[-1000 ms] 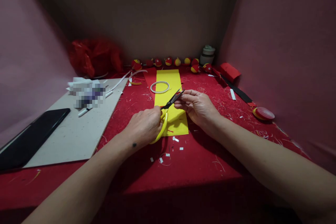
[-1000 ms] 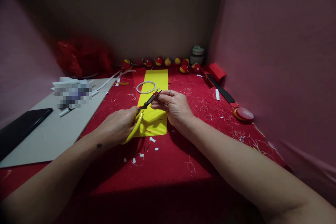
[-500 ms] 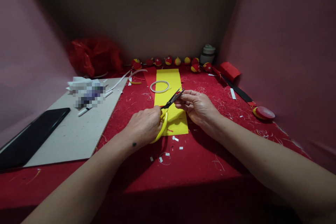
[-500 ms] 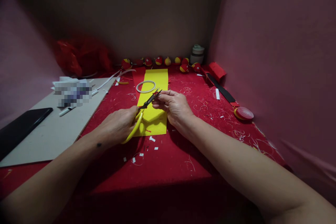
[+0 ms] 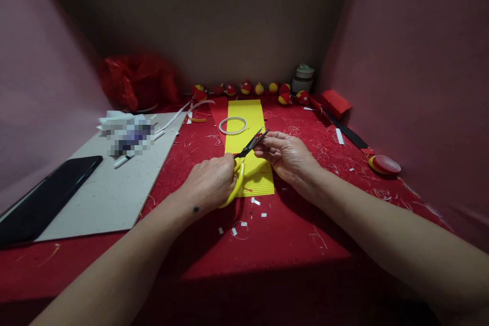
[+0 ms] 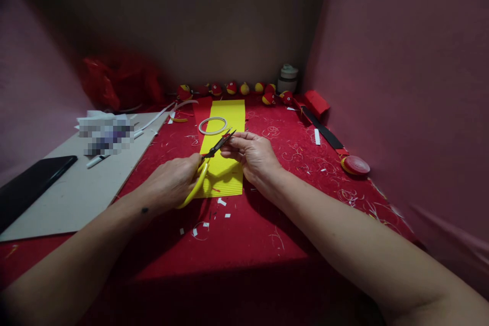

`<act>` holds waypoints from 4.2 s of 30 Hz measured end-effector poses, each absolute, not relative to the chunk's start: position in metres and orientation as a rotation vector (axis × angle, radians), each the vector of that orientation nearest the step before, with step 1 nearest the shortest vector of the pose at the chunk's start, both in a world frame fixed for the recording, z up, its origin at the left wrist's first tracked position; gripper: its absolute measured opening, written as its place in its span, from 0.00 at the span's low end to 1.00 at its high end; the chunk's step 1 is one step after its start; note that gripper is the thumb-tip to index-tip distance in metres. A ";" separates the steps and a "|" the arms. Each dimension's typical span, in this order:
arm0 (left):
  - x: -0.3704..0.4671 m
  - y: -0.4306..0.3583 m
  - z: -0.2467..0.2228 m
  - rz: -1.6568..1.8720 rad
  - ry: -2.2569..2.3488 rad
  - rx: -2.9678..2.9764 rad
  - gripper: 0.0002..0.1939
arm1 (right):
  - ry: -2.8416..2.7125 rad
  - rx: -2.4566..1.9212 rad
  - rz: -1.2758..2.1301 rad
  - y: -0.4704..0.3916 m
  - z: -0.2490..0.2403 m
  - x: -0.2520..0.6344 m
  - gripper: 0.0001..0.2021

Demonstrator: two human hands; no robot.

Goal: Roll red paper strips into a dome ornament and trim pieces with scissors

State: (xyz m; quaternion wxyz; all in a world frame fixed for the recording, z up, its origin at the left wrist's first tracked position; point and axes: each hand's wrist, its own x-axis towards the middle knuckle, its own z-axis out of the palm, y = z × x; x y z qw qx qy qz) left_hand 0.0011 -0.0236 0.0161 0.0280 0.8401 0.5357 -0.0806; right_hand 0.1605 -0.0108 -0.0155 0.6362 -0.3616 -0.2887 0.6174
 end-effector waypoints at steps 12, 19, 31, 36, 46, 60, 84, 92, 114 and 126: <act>0.002 -0.023 0.016 -0.298 1.659 2.614 0.14 | -0.644 -0.811 1.423 -0.011 -0.016 0.160 0.05; 0.002 -0.023 0.016 -0.336 1.666 2.638 0.14 | -0.622 -0.820 1.429 -0.010 -0.016 0.160 0.06; 0.000 -0.022 0.014 -0.322 1.650 2.644 0.14 | -0.611 -0.859 1.448 -0.010 -0.016 0.161 0.06; -0.002 -0.020 0.011 -0.298 1.624 2.667 0.13 | -0.591 -0.843 1.458 -0.012 -0.016 0.162 0.06; -0.003 -0.025 0.017 -0.250 1.556 2.637 0.12 | -0.650 -0.788 1.481 -0.009 -0.019 0.161 0.06; -0.004 -0.023 0.013 -0.268 1.602 2.626 0.11 | -0.590 -0.838 1.463 -0.011 -0.015 0.159 0.07; -0.004 -0.012 0.015 0.863 1.149 1.484 0.14 | -0.831 -0.804 1.478 -0.020 -0.017 0.155 0.10; -0.004 -0.010 0.009 0.885 1.092 1.488 0.14 | -1.008 -0.875 1.414 -0.024 -0.021 0.150 0.10; 0.003 -0.017 0.014 0.954 1.221 1.710 0.11 | -1.091 -0.927 1.470 -0.025 -0.021 0.151 0.07; 0.001 -0.015 0.012 0.943 1.187 1.693 0.11 | -1.114 -0.937 1.461 -0.025 -0.019 0.151 0.05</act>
